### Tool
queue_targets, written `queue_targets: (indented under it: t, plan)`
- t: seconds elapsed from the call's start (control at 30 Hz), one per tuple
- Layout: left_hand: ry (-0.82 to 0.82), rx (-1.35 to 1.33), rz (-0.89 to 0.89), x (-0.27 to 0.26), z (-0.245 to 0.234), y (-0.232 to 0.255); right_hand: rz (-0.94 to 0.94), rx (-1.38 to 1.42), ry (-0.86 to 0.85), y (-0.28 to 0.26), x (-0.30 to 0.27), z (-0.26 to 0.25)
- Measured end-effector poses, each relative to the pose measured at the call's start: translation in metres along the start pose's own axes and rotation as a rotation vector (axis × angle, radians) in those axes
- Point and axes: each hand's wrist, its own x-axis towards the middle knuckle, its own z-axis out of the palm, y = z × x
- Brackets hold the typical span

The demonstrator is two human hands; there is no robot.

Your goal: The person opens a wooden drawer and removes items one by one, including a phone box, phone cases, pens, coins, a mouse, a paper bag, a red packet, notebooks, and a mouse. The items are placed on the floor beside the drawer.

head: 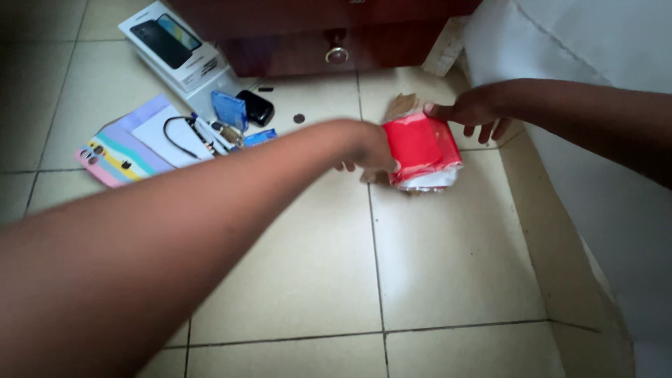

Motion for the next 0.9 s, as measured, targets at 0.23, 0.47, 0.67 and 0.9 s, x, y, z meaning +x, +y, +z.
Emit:
queue_targets:
  t: [0.23,0.47,0.67,0.9]
  plan:
    - [0.123,0.049,-0.07,-0.004,-0.059,-0.027,-0.375,-0.321,0.614,-0.041,-0.047,0.025]
    - [0.174,0.209,-0.131,0.022,-0.053,-0.093,-0.61,-0.723,0.372,-0.106,-0.103,0.056]
    - [0.208,0.096,-0.224,-0.001,-0.059,-0.093,-0.595,-0.627,0.241,-0.084,-0.071,0.041]
    - [0.148,0.156,-0.09,0.013,-0.061,-0.081,-0.695,-0.345,0.287,-0.043,-0.034,0.012]
